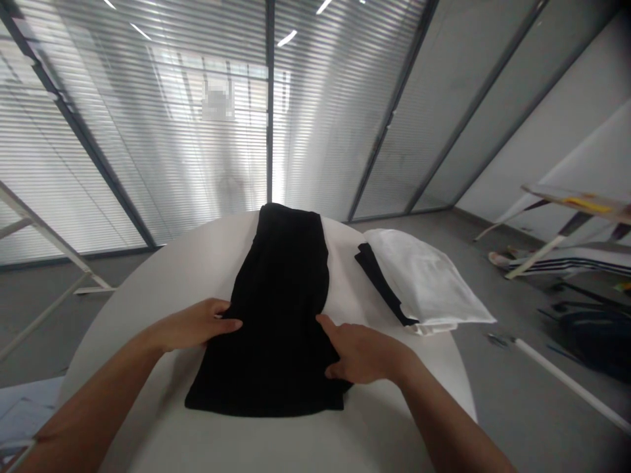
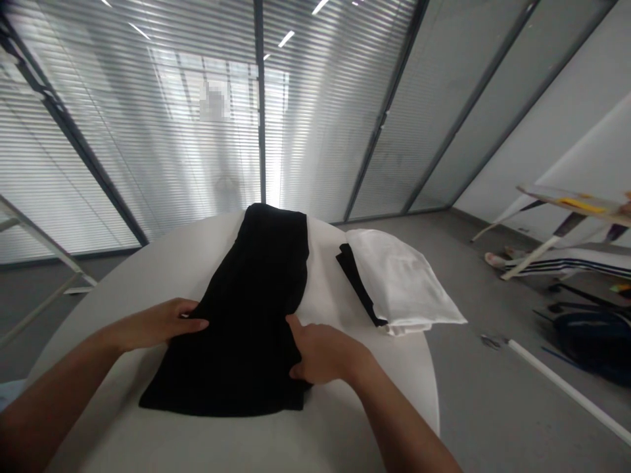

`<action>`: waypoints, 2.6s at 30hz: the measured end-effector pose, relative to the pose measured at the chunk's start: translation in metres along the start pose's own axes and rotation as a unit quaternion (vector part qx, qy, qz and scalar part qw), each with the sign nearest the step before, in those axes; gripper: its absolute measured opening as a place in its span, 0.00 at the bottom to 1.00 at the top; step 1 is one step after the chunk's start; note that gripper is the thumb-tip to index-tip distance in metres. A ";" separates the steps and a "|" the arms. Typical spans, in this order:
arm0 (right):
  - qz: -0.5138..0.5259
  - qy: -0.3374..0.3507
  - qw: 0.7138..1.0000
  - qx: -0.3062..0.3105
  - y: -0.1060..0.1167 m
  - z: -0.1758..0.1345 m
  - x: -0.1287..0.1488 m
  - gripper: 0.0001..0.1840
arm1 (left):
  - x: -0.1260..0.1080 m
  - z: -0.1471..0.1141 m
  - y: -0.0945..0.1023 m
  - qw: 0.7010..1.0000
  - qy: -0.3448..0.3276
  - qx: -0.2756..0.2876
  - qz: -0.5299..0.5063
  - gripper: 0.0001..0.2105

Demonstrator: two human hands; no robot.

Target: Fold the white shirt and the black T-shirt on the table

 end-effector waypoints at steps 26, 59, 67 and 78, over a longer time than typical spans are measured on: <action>0.094 -0.050 0.989 -0.106 0.012 0.016 -0.039 0.19 | 0.030 0.022 0.022 0.982 0.080 -0.149 0.079 0.28; 0.016 -0.024 0.986 -0.164 0.011 0.019 -0.050 0.14 | 0.025 0.034 0.014 0.967 0.036 -0.215 0.131 0.25; 0.079 0.052 0.993 -0.070 0.004 0.018 -0.055 0.16 | 0.033 0.029 0.012 0.987 0.041 -0.066 0.139 0.22; -0.046 -0.070 0.970 -0.226 0.003 0.032 -0.060 0.13 | 0.031 0.046 0.015 0.959 0.017 -0.248 0.138 0.18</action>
Point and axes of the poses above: each hand's wrist, its own z-axis towards the middle knuckle, its own y-axis out of the back of the hand, x = y × z, the point moved 3 cm from there along z, towards the middle knuckle, and after that the axes turned 12 degrees about y, right-handed, at the moved point
